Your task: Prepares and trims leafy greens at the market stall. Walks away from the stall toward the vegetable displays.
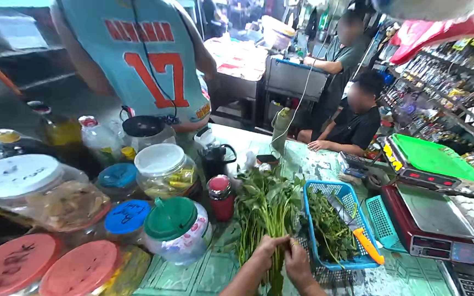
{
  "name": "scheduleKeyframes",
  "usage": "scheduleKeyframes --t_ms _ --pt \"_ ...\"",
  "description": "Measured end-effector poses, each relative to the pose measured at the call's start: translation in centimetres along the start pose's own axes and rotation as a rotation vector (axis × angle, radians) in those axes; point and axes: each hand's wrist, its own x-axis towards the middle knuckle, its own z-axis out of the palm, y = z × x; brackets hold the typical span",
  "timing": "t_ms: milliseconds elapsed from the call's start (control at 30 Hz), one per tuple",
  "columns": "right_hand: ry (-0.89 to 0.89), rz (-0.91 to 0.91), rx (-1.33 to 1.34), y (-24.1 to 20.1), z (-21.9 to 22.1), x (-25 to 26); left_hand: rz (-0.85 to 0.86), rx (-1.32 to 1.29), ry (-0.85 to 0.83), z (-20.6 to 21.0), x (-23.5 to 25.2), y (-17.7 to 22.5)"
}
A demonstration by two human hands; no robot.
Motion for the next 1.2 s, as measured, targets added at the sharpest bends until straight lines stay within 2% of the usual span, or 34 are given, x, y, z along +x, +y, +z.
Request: scheduleKeyframes --t_ms 33,100,167,233,400,567,667,733,867,967,1100,1200 --pt "-0.004 -0.013 0.034 0.6 0.7 0.1 -0.013 0.025 0.018 -0.5 0.3 -0.1" --pt "0.005 -0.025 0.292 1.9 1.8 0.7 0.000 0.074 0.036 -1.5 0.3 0.7" --pt "0.035 0.051 0.511 2.9 2.9 1.7 0.069 0.132 0.030 -2.2 -0.5 2.5" --pt "0.008 0.133 0.405 4.0 4.0 3.3 0.138 0.168 -0.022 -2.7 -2.6 4.9" --pt "-0.226 0.280 -0.045 3.5 7.7 5.2 0.301 0.205 -0.102 -4.3 -9.4 10.2" --pt "-0.286 0.286 -0.001 4.8 7.8 6.5 0.571 -0.034 -0.231 -6.5 -14.4 12.5" --pt "-0.324 0.318 -0.024 5.4 6.9 6.9 0.689 -0.184 -0.490 -8.2 -12.9 12.2" --pt "-0.308 0.312 -0.072 4.9 6.5 6.7 0.651 -0.107 -0.527 -8.6 -10.8 11.2" --pt "-0.311 0.217 -0.217 3.7 6.6 4.7 0.458 0.022 -0.274 -8.0 -7.8 8.6" --pt "-0.302 0.250 -0.140 4.8 6.6 4.7 0.457 -0.009 -0.279 -8.0 -7.5 8.7" --pt "-0.230 0.362 -0.097 4.6 2.3 5.3 0.470 -0.055 -0.351 -7.9 -8.6 9.9" --pt "-0.065 0.289 0.060 3.2 -1.7 4.7 0.481 -0.041 -0.273 -6.7 -8.7 10.0"
